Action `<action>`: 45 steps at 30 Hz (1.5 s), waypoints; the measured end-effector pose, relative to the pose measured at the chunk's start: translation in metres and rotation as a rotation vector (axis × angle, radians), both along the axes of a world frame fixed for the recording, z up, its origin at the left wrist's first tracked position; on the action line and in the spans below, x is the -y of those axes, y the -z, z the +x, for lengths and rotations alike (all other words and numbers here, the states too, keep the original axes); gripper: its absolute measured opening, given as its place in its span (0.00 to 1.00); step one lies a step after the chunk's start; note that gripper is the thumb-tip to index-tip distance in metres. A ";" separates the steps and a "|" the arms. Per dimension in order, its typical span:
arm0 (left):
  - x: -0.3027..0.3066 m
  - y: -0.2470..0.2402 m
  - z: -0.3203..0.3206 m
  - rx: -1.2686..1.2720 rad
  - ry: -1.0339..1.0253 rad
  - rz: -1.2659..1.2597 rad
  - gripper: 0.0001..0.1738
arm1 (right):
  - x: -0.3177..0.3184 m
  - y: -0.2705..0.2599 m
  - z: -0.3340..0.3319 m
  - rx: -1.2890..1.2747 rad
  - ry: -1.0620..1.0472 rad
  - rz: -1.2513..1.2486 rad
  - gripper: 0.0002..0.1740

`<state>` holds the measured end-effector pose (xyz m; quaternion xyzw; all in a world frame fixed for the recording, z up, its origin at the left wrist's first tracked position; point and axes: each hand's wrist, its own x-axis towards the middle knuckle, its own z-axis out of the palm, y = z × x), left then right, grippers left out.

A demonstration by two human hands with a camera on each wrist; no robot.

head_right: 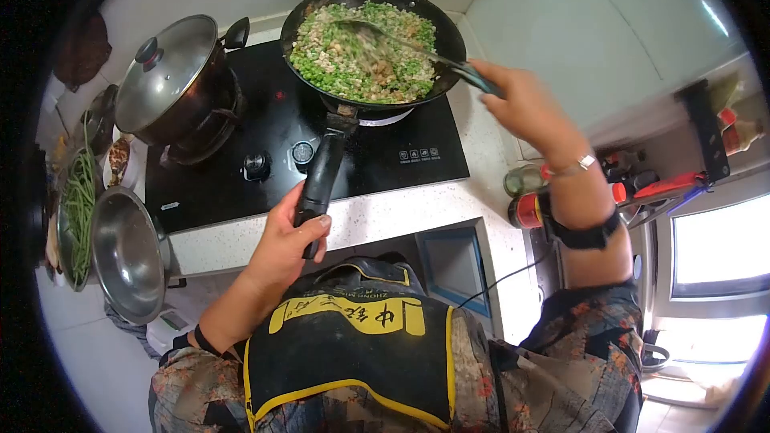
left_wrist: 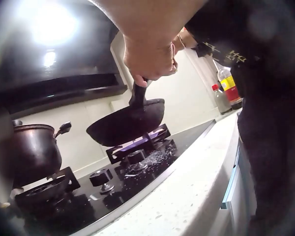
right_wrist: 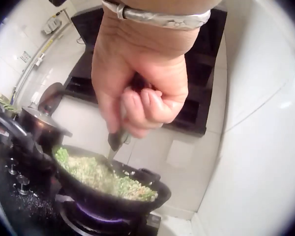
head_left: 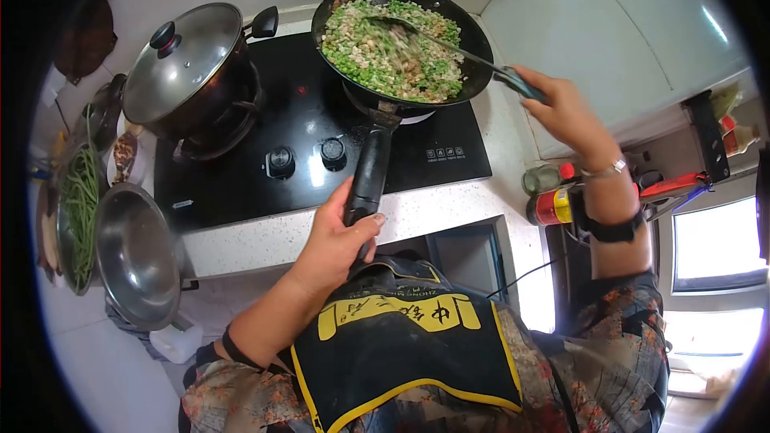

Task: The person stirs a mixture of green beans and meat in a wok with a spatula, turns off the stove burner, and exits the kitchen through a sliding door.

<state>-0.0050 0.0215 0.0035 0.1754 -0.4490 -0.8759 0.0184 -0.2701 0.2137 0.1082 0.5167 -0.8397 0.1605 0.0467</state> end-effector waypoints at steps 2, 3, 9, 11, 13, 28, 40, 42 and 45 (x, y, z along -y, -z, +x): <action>-0.004 0.003 -0.002 -0.003 0.028 0.022 0.33 | -0.004 -0.048 0.044 0.101 0.209 0.142 0.26; -0.006 0.005 -0.003 -0.008 0.035 0.026 0.33 | -0.008 -0.065 0.059 0.136 0.262 0.173 0.25; -0.018 0.011 -0.012 -0.075 0.054 0.004 0.31 | -0.029 -0.109 0.101 0.245 0.172 0.196 0.25; -0.023 0.014 -0.015 -0.094 0.058 -0.004 0.31 | -0.030 -0.099 0.101 0.108 0.026 0.171 0.25; -0.030 0.015 -0.016 -0.101 0.044 -0.014 0.31 | -0.006 -0.088 0.107 0.108 0.117 0.317 0.24; -0.017 0.008 -0.008 -0.108 -0.006 -0.041 0.30 | -0.023 -0.029 0.035 0.139 0.327 0.135 0.22; 0.009 -0.002 -0.001 -0.007 0.021 -0.124 0.33 | -0.023 -0.024 -0.051 0.730 0.630 0.138 0.10; 0.014 -0.004 -0.001 0.022 0.031 -0.138 0.33 | -0.012 -0.009 -0.066 0.995 0.610 0.096 0.09; 0.017 -0.009 0.000 0.041 0.022 -0.153 0.32 | -0.002 0.022 -0.074 1.261 0.488 -0.038 0.13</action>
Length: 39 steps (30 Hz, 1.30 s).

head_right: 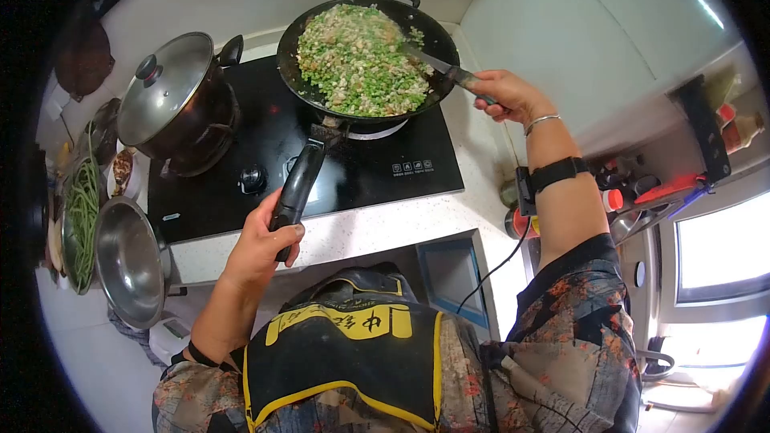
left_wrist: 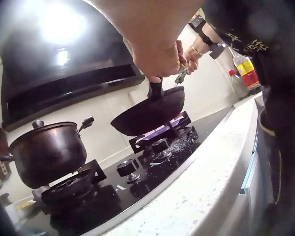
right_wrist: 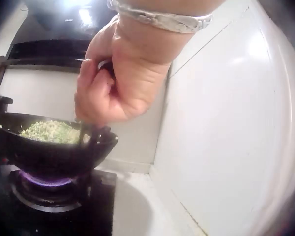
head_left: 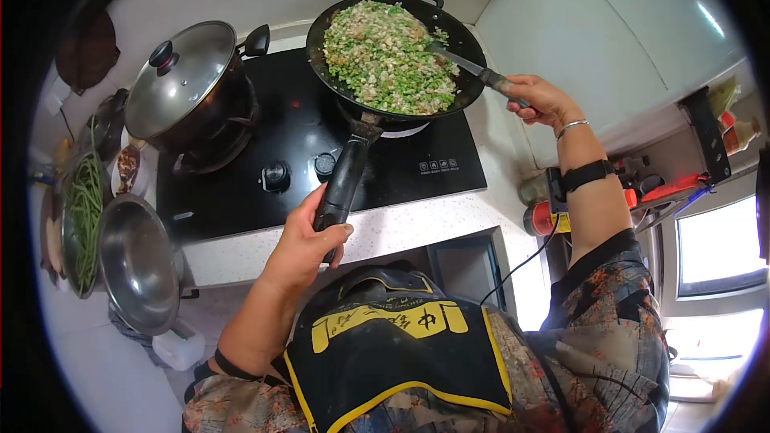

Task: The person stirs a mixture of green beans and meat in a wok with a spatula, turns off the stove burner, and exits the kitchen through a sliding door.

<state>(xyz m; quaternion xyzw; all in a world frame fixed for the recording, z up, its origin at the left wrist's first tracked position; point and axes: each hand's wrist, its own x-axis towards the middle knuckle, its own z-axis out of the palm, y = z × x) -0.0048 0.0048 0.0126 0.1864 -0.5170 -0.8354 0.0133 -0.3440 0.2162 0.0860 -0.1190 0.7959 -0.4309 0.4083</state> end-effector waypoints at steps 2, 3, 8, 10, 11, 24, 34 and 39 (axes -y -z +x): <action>0.003 0.000 0.001 0.009 -0.002 -0.018 0.31 | 0.006 0.011 0.006 -0.046 -0.050 -0.030 0.17; 0.004 0.001 0.001 0.008 -0.004 -0.027 0.31 | 0.007 0.013 0.010 -0.075 -0.076 -0.044 0.18; 0.011 -0.005 0.005 0.020 -0.030 -0.036 0.31 | -0.014 -0.027 0.053 -0.737 -0.360 0.069 0.26; 0.016 -0.006 0.006 0.022 -0.028 -0.037 0.31 | -0.034 -0.036 0.052 -0.956 -0.418 0.050 0.27; 0.018 -0.008 0.007 0.031 -0.023 -0.038 0.31 | -0.038 -0.038 0.049 -0.928 -0.372 0.054 0.27; 0.033 -0.005 0.009 0.001 0.045 -0.023 0.35 | 0.054 -0.039 -0.019 -0.275 -0.112 0.098 0.22; 0.030 0.003 0.006 -0.016 0.030 -0.007 0.36 | 0.089 -0.058 0.043 -1.395 -0.772 0.234 0.28; 0.024 0.009 0.004 -0.048 0.017 0.039 0.36 | 0.054 -0.070 0.108 -1.631 -0.814 0.433 0.29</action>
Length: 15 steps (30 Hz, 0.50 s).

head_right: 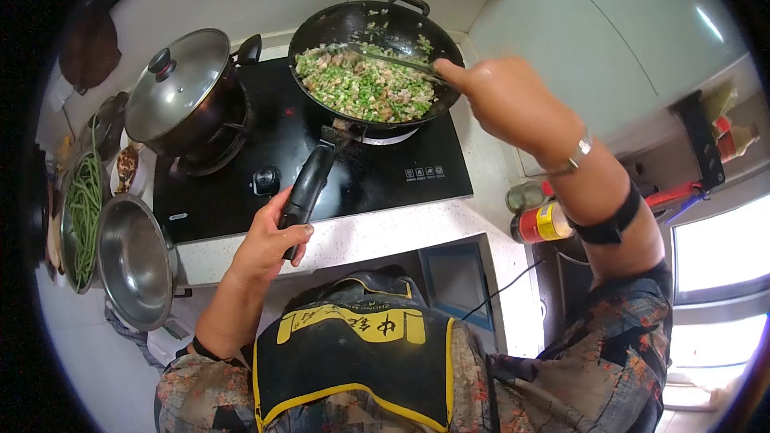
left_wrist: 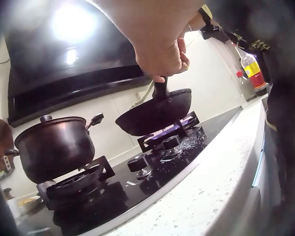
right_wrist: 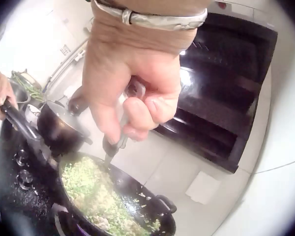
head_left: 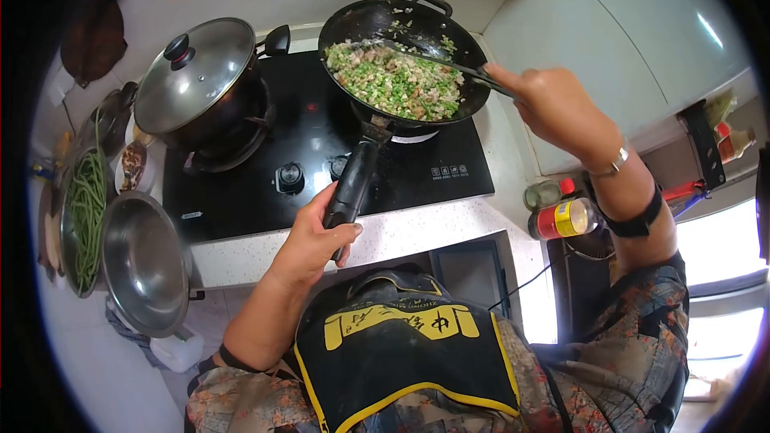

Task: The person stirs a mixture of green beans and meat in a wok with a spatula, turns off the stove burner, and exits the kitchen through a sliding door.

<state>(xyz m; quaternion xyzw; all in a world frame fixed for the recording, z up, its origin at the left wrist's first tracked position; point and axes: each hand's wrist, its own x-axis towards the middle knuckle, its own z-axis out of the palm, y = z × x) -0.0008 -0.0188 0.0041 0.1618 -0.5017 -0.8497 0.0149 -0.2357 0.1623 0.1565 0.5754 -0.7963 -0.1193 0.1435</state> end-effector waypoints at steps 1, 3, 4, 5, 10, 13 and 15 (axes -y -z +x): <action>-0.002 0.001 0.000 -0.005 -0.006 0.015 0.35 | -0.010 -0.004 0.007 -0.029 0.023 0.021 0.29; -0.004 0.003 0.001 -0.003 -0.004 0.023 0.34 | -0.031 -0.014 0.021 -0.083 0.073 0.073 0.30; -0.005 0.003 0.001 -0.004 -0.004 0.026 0.33 | -0.040 -0.020 0.028 -0.070 0.093 0.056 0.28; -0.005 0.004 0.000 -0.017 0.004 0.040 0.33 | -0.047 -0.028 0.034 -0.060 0.111 0.038 0.26; -0.009 0.007 -0.001 -0.024 0.026 0.056 0.33 | -0.079 -0.065 0.063 0.080 0.213 -0.058 0.24; -0.012 0.008 -0.003 -0.039 0.057 0.038 0.34 | -0.078 -0.065 0.071 0.134 0.294 0.049 0.26; -0.014 0.009 -0.004 -0.037 0.068 0.032 0.35 | -0.061 -0.032 0.066 0.157 0.285 0.064 0.29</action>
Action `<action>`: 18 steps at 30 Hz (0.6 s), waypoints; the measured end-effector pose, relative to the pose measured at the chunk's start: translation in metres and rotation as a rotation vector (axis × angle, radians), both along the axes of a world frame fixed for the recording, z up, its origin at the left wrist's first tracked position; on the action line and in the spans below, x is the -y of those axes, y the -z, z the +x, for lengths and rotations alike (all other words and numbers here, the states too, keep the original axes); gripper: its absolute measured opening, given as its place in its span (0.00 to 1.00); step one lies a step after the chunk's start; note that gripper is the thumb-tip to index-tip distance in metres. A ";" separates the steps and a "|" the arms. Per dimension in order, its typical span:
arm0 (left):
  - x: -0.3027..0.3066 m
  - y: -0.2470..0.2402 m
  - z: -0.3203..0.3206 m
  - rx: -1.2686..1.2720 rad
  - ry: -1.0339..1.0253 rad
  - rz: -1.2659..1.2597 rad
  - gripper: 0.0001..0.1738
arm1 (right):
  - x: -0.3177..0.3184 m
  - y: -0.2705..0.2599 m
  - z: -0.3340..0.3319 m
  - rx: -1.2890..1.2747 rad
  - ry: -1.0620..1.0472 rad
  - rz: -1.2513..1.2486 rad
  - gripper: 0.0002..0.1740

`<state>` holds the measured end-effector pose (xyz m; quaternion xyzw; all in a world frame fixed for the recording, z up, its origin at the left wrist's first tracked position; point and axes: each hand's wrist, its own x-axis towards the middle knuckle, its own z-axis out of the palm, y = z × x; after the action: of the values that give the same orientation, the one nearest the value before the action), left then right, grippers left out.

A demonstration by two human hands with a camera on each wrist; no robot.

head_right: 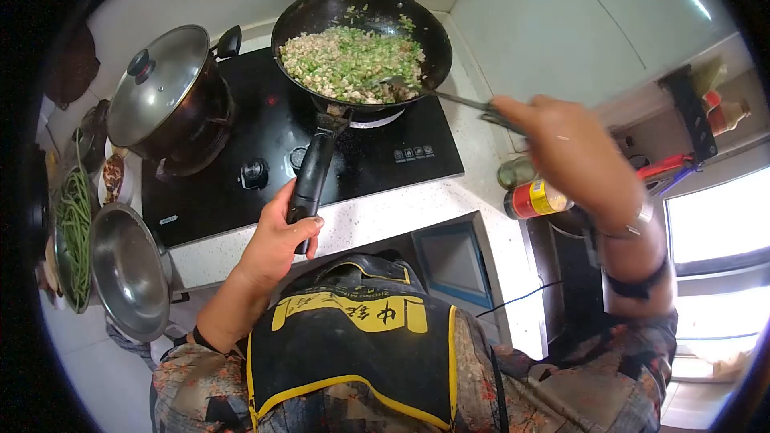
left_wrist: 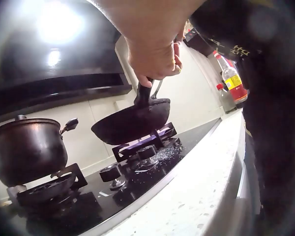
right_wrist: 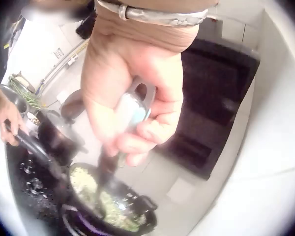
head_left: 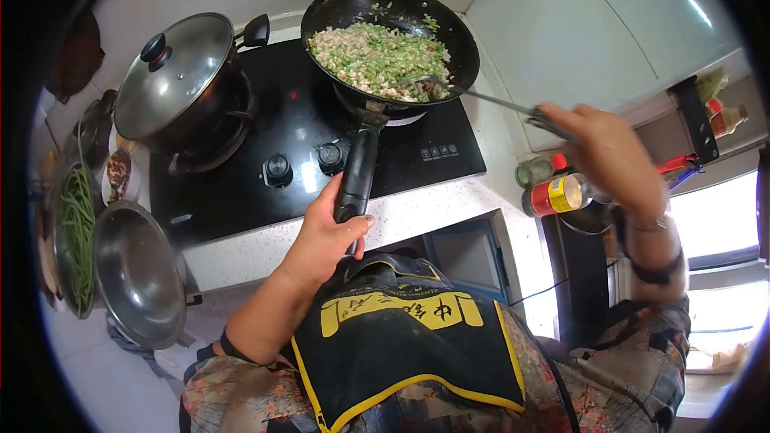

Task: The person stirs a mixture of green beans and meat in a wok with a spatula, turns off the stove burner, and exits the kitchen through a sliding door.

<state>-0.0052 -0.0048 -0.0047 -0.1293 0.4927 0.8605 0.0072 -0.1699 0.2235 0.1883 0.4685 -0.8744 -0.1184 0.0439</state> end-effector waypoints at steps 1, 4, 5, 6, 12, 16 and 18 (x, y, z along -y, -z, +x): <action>-0.001 0.001 0.000 0.007 0.005 0.003 0.35 | 0.007 0.020 -0.005 0.008 0.000 -0.050 0.27; 0.000 0.002 0.000 0.011 -0.004 -0.017 0.35 | 0.013 0.077 -0.042 0.025 0.004 -0.219 0.26; -0.002 0.001 0.000 0.010 -0.004 -0.023 0.34 | 0.013 0.091 -0.052 0.053 0.051 -0.256 0.26; -0.002 0.000 0.000 0.015 -0.001 -0.029 0.34 | 0.017 0.102 -0.060 0.077 0.094 -0.294 0.26; -0.001 -0.002 0.001 0.028 0.004 -0.022 0.35 | 0.008 0.102 -0.082 0.375 0.189 -0.607 0.27; -0.001 -0.005 0.000 0.060 0.022 -0.018 0.38 | 0.037 0.119 -0.103 0.467 0.302 -0.681 0.27; 0.000 -0.007 0.000 0.072 0.032 -0.031 0.38 | 0.058 0.139 -0.104 0.518 0.295 -0.705 0.27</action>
<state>-0.0049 -0.0050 0.0020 -0.1523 0.5076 0.8473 0.0364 -0.2744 0.1656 0.0497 0.3095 -0.9008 0.3022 -0.0370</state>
